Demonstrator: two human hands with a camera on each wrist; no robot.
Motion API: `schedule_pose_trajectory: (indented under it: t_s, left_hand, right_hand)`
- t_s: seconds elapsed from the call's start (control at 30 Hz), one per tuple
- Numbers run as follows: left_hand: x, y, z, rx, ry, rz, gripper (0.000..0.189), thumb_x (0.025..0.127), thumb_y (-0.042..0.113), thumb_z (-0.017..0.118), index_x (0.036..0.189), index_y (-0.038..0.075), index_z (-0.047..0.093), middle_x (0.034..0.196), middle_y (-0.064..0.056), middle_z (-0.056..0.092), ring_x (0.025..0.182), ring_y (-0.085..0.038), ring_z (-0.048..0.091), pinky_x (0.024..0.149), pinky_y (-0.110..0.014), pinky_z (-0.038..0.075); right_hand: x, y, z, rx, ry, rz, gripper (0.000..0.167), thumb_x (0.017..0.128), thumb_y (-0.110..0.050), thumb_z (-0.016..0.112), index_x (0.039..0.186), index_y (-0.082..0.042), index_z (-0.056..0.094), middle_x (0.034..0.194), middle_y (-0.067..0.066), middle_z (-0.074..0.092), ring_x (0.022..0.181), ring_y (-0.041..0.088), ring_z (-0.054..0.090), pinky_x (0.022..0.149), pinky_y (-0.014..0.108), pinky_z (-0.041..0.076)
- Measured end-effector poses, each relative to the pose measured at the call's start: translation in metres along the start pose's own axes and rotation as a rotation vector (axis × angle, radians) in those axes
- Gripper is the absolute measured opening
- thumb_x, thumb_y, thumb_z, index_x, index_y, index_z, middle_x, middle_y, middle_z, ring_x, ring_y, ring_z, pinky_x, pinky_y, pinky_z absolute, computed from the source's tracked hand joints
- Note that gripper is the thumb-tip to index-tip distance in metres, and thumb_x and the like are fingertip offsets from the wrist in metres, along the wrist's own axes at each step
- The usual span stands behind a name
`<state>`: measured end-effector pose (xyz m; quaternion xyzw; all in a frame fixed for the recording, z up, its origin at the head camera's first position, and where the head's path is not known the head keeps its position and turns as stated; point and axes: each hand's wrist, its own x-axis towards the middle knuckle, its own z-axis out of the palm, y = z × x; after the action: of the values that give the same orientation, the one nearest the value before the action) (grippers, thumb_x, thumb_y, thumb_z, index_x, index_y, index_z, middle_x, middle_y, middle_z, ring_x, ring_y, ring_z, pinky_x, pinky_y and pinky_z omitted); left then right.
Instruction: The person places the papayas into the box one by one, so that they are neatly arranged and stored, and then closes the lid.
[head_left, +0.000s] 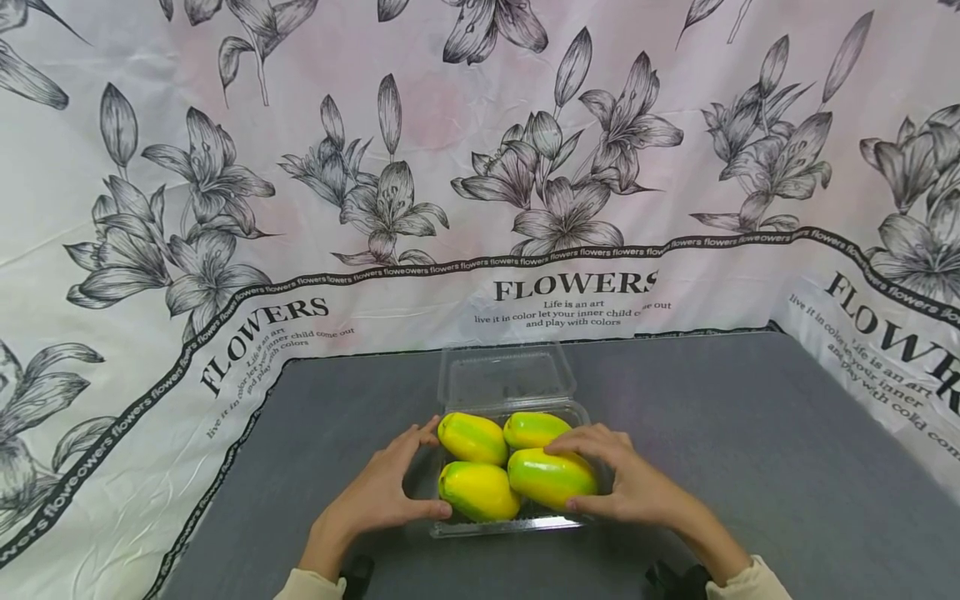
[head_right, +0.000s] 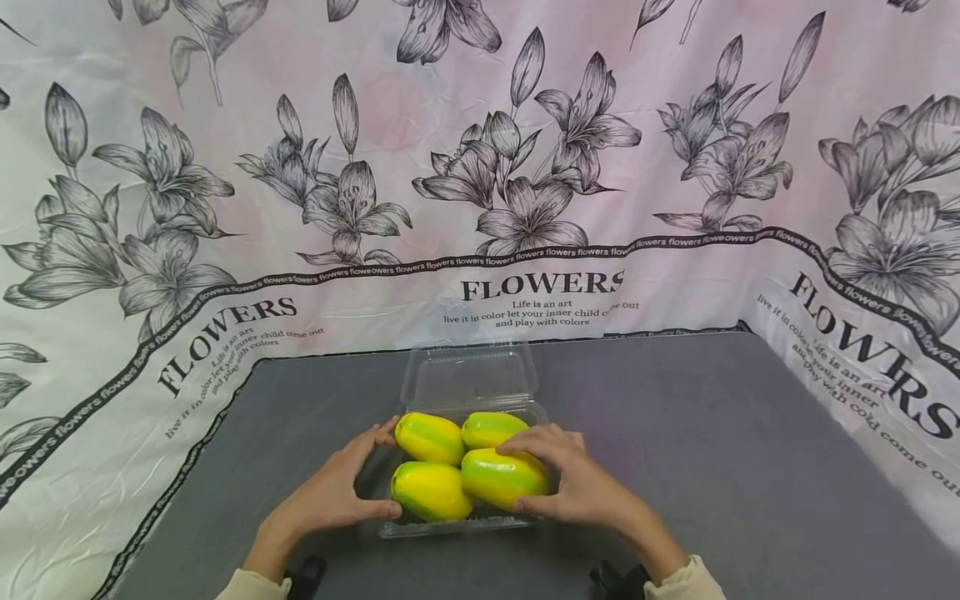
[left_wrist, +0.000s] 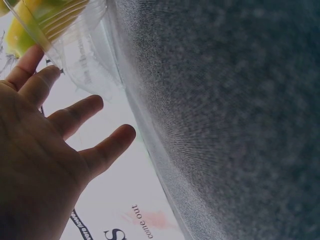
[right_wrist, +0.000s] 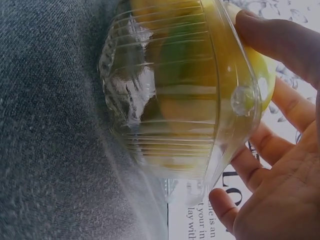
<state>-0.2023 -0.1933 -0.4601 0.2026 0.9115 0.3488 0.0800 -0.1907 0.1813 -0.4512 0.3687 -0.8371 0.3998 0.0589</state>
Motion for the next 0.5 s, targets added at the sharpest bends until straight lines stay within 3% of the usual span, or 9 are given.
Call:
schedule_pose_trajectory:
  t_s: [0.2, 0.5]
  left_hand:
    - [0.0009, 0.0001, 0.0001, 0.008, 0.005, 0.008, 0.08, 0.072, 0.066, 0.083, 0.136, 0.031, 0.05, 0.171, 0.014, 0.019, 0.158, -0.038, 0.015, 0.114, -0.081, 0.016]
    - [0.0007, 0.0009, 0.0005, 0.018, 0.012, -0.005, 0.081, 0.071, 0.067, 0.083, 0.138, 0.04, 0.047, 0.17, 0.015, 0.021, 0.158, -0.036, 0.018, 0.115, -0.08, 0.018]
  right_hand:
    - [-0.0005, 0.0005, -0.0014, 0.013, -0.017, 0.04, 0.065, 0.075, -0.028, 0.091, 0.133, -0.031, 0.063, 0.132, -0.013, 0.063, 0.126, 0.012, 0.053, 0.098, 0.048, 0.026]
    - [-0.0007, -0.0003, -0.0014, 0.008, -0.014, 0.033, 0.064, 0.075, -0.03, 0.091, 0.133, -0.03, 0.063, 0.131, -0.013, 0.063, 0.124, 0.012, 0.054, 0.095, 0.047, 0.026]
